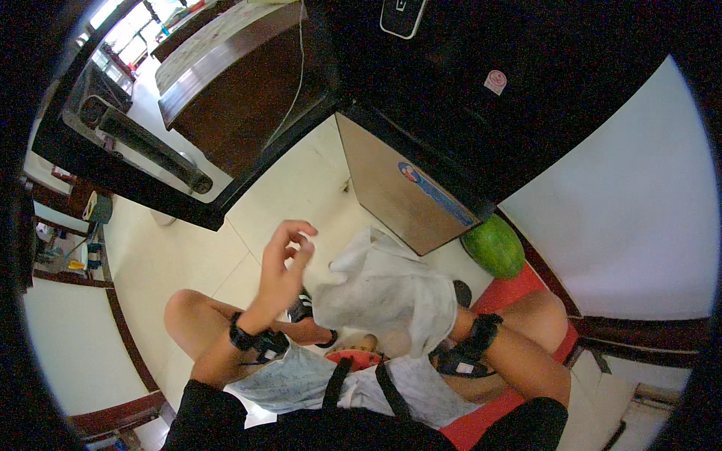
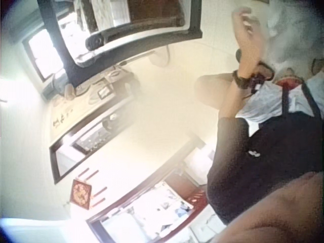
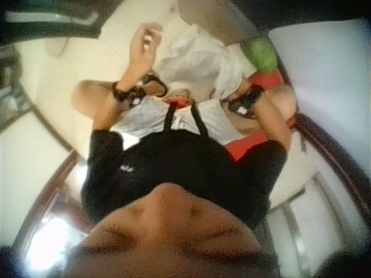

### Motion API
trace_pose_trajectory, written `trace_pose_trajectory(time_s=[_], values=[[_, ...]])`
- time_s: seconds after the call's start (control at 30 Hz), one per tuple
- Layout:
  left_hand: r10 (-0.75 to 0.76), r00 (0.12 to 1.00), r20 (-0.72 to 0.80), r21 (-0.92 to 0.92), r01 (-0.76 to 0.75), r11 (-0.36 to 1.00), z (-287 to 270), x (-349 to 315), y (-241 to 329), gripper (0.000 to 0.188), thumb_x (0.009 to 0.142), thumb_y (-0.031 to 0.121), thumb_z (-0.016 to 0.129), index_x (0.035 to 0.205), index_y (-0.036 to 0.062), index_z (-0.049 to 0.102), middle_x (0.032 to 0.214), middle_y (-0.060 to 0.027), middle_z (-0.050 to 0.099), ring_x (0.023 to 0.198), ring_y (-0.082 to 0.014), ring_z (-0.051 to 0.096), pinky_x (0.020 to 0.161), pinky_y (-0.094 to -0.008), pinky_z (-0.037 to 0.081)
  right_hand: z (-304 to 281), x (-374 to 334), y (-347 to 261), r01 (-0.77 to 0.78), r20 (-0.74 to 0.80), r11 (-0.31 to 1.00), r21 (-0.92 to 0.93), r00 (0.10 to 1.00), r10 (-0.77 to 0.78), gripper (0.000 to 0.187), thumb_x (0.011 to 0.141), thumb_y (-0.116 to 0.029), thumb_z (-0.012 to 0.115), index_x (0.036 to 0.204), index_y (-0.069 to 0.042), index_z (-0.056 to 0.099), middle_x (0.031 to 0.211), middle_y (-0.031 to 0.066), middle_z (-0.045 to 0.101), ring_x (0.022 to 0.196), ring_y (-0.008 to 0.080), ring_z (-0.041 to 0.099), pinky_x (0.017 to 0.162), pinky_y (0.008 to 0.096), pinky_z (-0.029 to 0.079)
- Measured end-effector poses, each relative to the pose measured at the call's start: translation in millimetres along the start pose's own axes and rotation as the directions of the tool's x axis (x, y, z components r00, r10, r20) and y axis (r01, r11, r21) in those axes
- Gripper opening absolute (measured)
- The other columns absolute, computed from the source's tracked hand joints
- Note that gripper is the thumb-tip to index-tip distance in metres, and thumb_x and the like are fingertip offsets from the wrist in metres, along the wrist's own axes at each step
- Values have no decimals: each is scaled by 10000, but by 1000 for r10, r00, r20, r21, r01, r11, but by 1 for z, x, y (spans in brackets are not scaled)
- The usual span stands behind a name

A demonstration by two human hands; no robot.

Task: The person wipes the exterior and interior glass door of a water dispenser with a white cloth, then uses a scouring pad to scrub the handle and surfaces.

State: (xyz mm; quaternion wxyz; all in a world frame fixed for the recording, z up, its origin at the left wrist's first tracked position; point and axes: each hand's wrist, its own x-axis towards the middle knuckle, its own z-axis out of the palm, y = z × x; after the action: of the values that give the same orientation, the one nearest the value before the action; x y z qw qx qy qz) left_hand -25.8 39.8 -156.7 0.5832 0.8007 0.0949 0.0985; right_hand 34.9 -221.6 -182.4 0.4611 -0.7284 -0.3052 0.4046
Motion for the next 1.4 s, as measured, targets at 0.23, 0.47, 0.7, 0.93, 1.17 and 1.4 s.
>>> trace_pose_trajectory(time_s=[0.23, 0.47, 0.7, 0.93, 1.17, 1.4], values=[[79, 652, 754, -409, 372, 833, 1, 5, -46, 651, 921, 368, 652, 1422, 16, 429, 1357, -95, 530, 1199, -186, 507, 1027, -342, 401, -3, -11, -4, 15, 188, 994, 105, 982, -35, 399, 874, -401, 633, 1019, -31, 664, 877, 272, 679, 828, 417, 671, 701, 457, 533], [244, 836, 492, -269, -121, 955, 10, -6, -19, 316, 876, 98, 692, 1170, 0, 630, 1232, -126, 607, 1131, -217, 565, 972, -332, 430, -5, -5, -14, 57, 187, 974, 220, 977, -100, 387, 878, -392, 633, 1022, -33, 662, 867, 274, 677, 822, 421, 670, 695, 458, 535], [141, 960, 240, 75, -163, 984, -8, -3, 14, 147, 887, 171, 675, 868, 31, 716, 636, -121, 623, 548, -239, 611, 555, -337, 491, -31, 27, -42, -411, -446, 657, -632, 886, 125, 426, 891, -431, 615, 1013, -25, 656, 811, 253, 677, 832, 417, 668, 696, 468, 530], [255, 961, 104, 694, -254, 673, -1, 0, 22, 362, 910, 368, 647, 699, 74, 662, 498, -122, 563, 460, -326, 589, 454, -402, 468, -3, 21, -21, -127, 280, 657, -743, 833, 478, 683, 901, -618, 490, 1171, -7, 634, 933, 267, 682, 926, 404, 659, 832, 482, 511], [432, 783, 448, 642, -618, 453, 34, -48, 41, 338, 862, 372, 661, 1019, 73, 683, 635, -37, 599, 465, -203, 605, 387, -333, 449, 54, 37, 24, 46, 540, 981, -190, 839, 65, 713, 921, -540, 556, 1340, 27, 446, 1183, 298, 603, 1112, 398, 593, 963, 430, 472], [460, 622, 633, 562, -778, 280, 20, -78, 66, 605, 808, 376, 675, 1288, 15, 597, 634, 21, 468, 450, -114, 526, 388, -267, 430, 11, 27, -14, 88, 153, 957, 275, 979, -134, 712, 906, -474, 612, 1366, 17, 380, 1220, 259, 564, 1117, 339, 570, 978, 402, 451]])
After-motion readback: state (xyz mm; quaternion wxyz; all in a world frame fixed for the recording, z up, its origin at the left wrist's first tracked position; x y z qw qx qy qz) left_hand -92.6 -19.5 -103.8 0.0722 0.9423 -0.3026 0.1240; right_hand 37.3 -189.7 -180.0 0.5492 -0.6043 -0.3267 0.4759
